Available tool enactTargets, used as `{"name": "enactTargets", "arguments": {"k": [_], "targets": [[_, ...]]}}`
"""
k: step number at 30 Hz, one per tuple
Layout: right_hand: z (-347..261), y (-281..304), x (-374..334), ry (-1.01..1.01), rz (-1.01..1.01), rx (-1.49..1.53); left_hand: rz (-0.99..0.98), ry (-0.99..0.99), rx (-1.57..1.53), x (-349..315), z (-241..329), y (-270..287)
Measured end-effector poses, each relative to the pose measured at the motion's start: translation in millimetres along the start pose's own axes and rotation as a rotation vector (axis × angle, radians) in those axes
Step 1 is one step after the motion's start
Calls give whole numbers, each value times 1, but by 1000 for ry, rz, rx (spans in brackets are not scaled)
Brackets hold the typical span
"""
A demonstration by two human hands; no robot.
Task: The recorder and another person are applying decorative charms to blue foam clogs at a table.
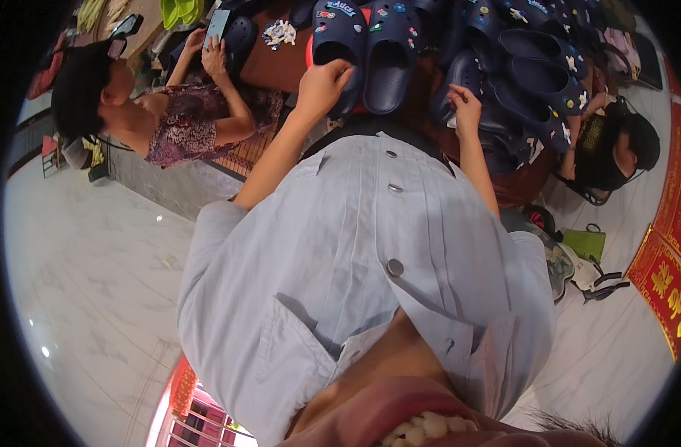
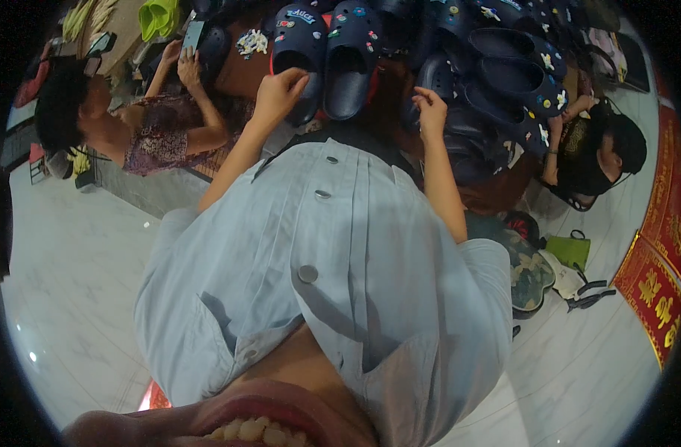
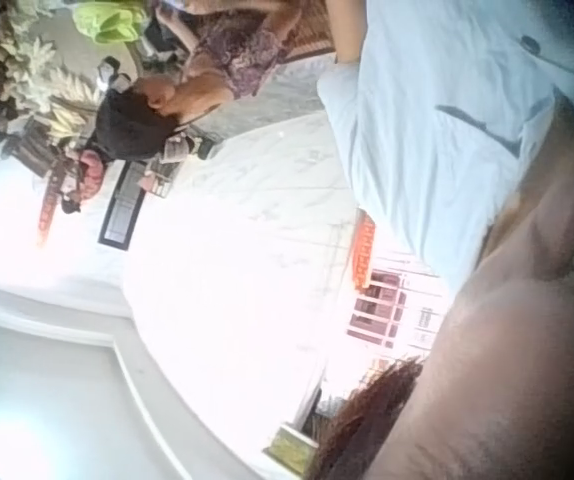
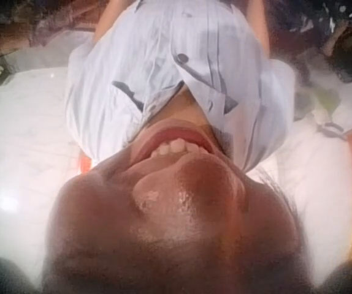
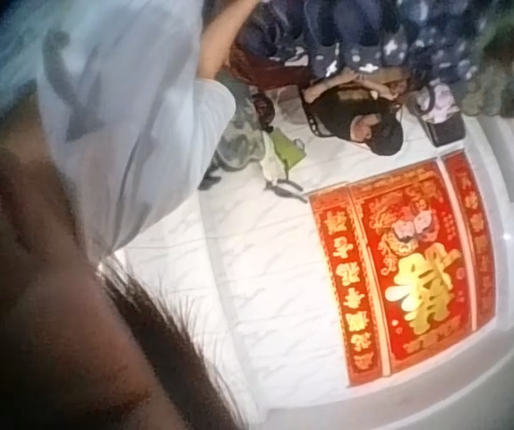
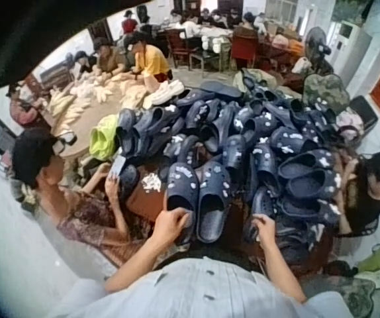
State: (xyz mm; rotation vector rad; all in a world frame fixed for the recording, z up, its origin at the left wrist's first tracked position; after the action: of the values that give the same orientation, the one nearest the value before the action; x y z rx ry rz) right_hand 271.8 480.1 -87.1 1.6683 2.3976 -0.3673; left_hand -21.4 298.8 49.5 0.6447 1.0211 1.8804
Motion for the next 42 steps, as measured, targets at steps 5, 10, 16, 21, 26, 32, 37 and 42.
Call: {"name": "enactTargets", "arguments": {"k": [5, 10, 16, 21, 26, 32, 37, 42], "targets": [[-9, -21, -8, 45, -23, -26, -434, 355, -685, -27, -26, -46], [-112, -98, -41, 387, -228, -341, -556, 523, -1462, -30, -11, -70], [-169, -209, -105, 851, -624, -598, -710, 531, -1849, -23, 38, -81], [-147, -228, -110, 910, -669, -664, -764, 392, -1856, -27, 25, -98], [-162, -197, -84, 902, -445, -573, -320, 596, -1526, -16, -35, -71], [-148, -160, -54, 590, -277, -472, -91, 615, -1247, -19, -74, -36], [-105, -215, -97, 903, -705, -951, -130, 593, -1174, -20, -78, -38], [-77, -227, -95, 913, -797, -1131, -135, 524, -1179, -10, -69, -31]]}}
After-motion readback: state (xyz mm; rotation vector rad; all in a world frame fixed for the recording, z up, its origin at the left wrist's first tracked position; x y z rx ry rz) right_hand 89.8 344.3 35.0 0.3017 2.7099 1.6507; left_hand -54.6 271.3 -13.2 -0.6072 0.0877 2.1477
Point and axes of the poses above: each hand's wrist, its own x-axis towards the middle knuckle, its own y-axis out of the back of the hand, z = x × y, the point moved 10 cm from there along x, towards the middle knuckle, and after that the axes turned 13 degrees about x, right-handed, at the moved point
